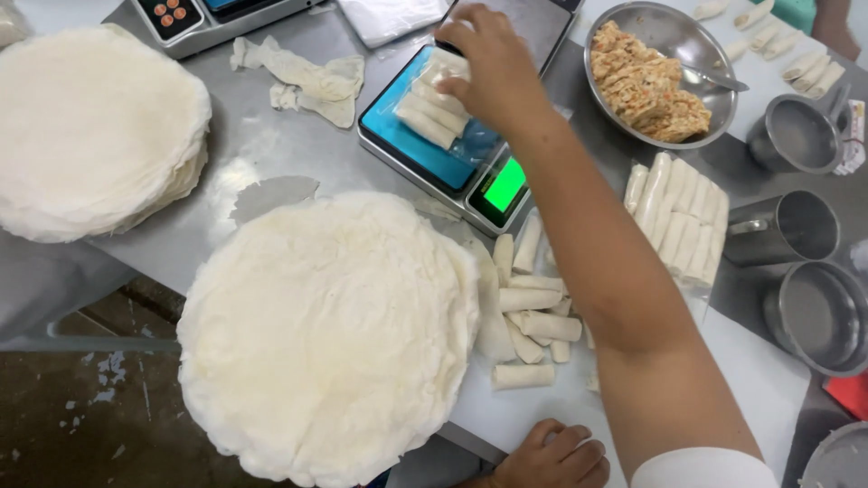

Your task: Packaging and weighing spring rolls into plastic bags at a production station

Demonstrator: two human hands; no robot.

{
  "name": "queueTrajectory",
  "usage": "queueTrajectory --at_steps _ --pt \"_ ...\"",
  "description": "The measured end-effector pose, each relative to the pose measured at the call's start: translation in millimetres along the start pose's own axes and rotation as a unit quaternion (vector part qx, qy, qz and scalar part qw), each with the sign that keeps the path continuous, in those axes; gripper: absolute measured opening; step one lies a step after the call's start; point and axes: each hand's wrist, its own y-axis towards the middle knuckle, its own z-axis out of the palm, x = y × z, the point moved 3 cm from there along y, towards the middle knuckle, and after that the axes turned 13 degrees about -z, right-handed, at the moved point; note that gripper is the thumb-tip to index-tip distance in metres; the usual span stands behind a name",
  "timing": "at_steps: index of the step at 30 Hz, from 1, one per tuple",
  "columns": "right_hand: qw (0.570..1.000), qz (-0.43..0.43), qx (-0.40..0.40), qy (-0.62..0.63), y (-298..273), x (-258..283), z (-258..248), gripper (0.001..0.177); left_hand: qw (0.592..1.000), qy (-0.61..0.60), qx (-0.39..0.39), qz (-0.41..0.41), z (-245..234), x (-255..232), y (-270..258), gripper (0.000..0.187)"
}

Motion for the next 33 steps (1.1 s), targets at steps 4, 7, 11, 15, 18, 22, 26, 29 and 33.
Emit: queueTrajectory --at_steps 4,7,11,15,18,22,26,29,33 --pt "0.932 0.23 0.275 -0.059 -60.4 30.0 -63.3 0.044 1.0 -0.009 -0.024 0.013 -1.2 0.1 2.3 0.012" --pt "0.854 0.295 0.426 -0.045 -144.1 18.8 -62.4 0.029 0.999 -0.032 -0.031 0.017 -3.6 -2.2 4.9 0.016" --pt "0.915 0.22 0.334 0.047 -225.7 0.6 -34.9 0.04 0.999 -0.043 -0.011 0.001 -8.9 -6.2 10.1 0.023" --pt "0.908 0.335 0.106 0.229 -223.8 30.5 -64.1 0.014 0.995 -0.051 0.08 -0.004 -14.8 -7.1 9.6 0.021" --pt "0.879 0.401 0.242 0.093 -197.2 58.1 -61.1 0.07 0.993 -0.052 0.1 -0.013 -19.1 -9.2 14.4 0.011" --pt "0.833 0.444 0.322 0.071 -194.3 63.6 -37.2 0.077 0.991 -0.05 0.121 -0.014 -14.8 -9.5 10.0 0.012" --pt "0.848 0.453 0.223 0.16 -167.3 69.1 -78.3 0.055 0.995 -0.045 0.093 -0.011 -14.4 -7.0 11.4 0.009" --pt "0.811 0.477 0.324 0.104 -157.5 73.6 -76.0 0.082 0.996 -0.041 0.084 -0.007 -12.3 -8.5 5.7 0.012" --pt "0.845 0.371 0.371 0.098 -189.9 47.6 -16.7 0.058 0.999 -0.016 0.043 0.015 -8.1 -7.0 3.2 0.024"
